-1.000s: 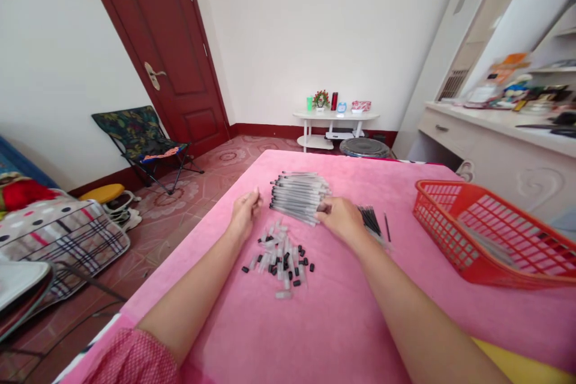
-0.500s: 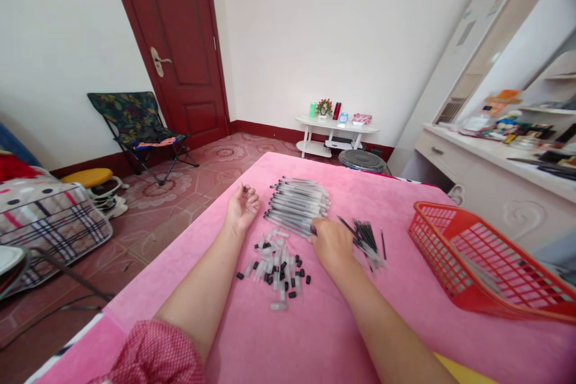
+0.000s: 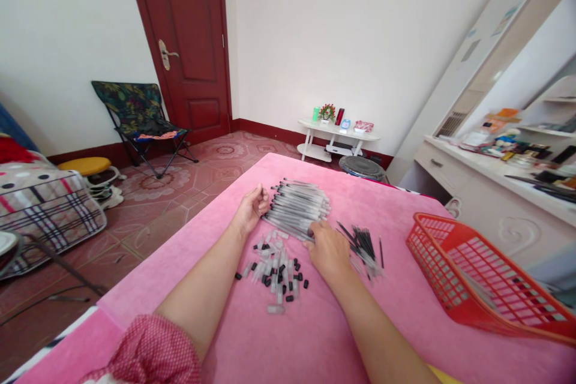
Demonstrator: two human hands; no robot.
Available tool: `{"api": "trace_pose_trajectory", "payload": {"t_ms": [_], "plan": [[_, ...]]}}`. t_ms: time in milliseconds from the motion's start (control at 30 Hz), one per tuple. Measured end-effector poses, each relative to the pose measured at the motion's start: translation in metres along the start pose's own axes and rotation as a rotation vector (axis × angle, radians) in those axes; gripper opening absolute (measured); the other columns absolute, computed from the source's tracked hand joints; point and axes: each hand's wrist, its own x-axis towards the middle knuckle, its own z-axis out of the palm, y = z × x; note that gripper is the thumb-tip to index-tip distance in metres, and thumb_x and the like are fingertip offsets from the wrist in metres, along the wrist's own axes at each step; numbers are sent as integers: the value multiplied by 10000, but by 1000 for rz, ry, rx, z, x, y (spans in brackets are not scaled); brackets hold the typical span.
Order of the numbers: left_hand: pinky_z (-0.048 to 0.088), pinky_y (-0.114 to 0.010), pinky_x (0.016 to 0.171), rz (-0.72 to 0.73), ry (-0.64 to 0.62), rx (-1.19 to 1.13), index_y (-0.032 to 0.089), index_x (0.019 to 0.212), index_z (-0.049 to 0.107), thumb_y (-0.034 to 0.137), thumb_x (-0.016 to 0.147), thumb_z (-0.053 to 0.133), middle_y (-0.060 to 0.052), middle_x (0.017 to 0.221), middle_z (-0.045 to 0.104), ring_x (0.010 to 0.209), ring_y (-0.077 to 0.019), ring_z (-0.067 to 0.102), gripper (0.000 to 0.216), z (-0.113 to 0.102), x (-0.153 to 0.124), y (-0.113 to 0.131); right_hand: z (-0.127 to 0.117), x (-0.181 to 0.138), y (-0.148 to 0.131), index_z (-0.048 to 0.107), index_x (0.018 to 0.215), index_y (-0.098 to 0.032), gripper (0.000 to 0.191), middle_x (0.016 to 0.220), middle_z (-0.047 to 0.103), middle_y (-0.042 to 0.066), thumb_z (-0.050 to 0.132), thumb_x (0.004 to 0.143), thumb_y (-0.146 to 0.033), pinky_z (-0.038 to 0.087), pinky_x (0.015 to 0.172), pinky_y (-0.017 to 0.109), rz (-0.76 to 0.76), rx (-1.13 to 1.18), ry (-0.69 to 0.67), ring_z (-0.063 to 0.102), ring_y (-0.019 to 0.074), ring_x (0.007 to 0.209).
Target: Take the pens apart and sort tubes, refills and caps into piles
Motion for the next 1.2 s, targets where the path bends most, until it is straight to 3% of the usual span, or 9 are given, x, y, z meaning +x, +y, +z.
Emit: {"api": "trace_pose_trajectory", "payload": {"t_ms": [300,500,567,633,733,800,900,967,1200], "plan": [[243,-153,363,15,25,-9,131,702,511,380,768,610,36,577,463,388,-21,309,276,-3,3,-3,10,-4,-11,620,901,-200,155,943,619,70,608,773,-287,384,642,278,-91,-24,-10,601,216,837],[272,-147,379,65,20,-187,135,699,504,346,810,564,37,566,438,406,-29,343,247,2,-2,8,-7,0,2,630,814,-167,119,896,662,108,572,780,-265,400,676,298,-22,37,-37,615,240,869],[285,-146,385,87,-12,-248,135,691,503,358,824,543,38,556,423,409,-31,354,262,3,-4,13,-15,5,13,626,762,-173,116,835,676,93,571,769,-275,403,661,286,22,174,-60,622,227,832],[298,-148,388,83,-47,-235,136,684,511,384,823,538,37,548,425,407,-32,365,286,8,-6,14,-20,12,24,601,726,-169,130,759,675,69,546,772,-278,414,623,264,42,465,-58,625,190,739],[361,-162,417,10,-106,-7,124,738,572,385,786,594,13,570,507,435,-48,450,266,22,-9,8,-19,18,30,563,718,-157,195,663,649,43,534,771,-342,426,541,243,53,1037,-47,589,140,559],[453,-200,518,-53,-170,187,112,864,622,347,745,651,-46,703,616,555,-95,574,265,34,-12,0,-15,19,29,561,706,-151,274,623,635,35,590,723,-423,416,492,234,71,1296,-68,555,123,494],[504,-303,738,-111,-289,271,120,1053,614,340,731,669,-137,991,651,854,-200,644,394,51,-19,-12,-8,17,21,566,662,-145,374,576,616,21,678,618,-499,382,447,213,106,1460,-148,516,101,453],[488,-338,807,-115,-334,258,122,1092,600,347,749,651,-153,1033,646,941,-226,628,413,56,-22,-16,-4,15,15,568,659,-140,399,562,604,13,706,587,-507,369,441,203,126,1519,-207,501,89,444],[499,-306,757,-159,-388,164,117,895,616,257,684,721,-104,855,677,829,-204,655,274,52,-29,-16,-13,5,3,556,692,-138,411,545,536,-27,718,614,-508,313,427,182,123,1777,-497,408,46,418]]}}
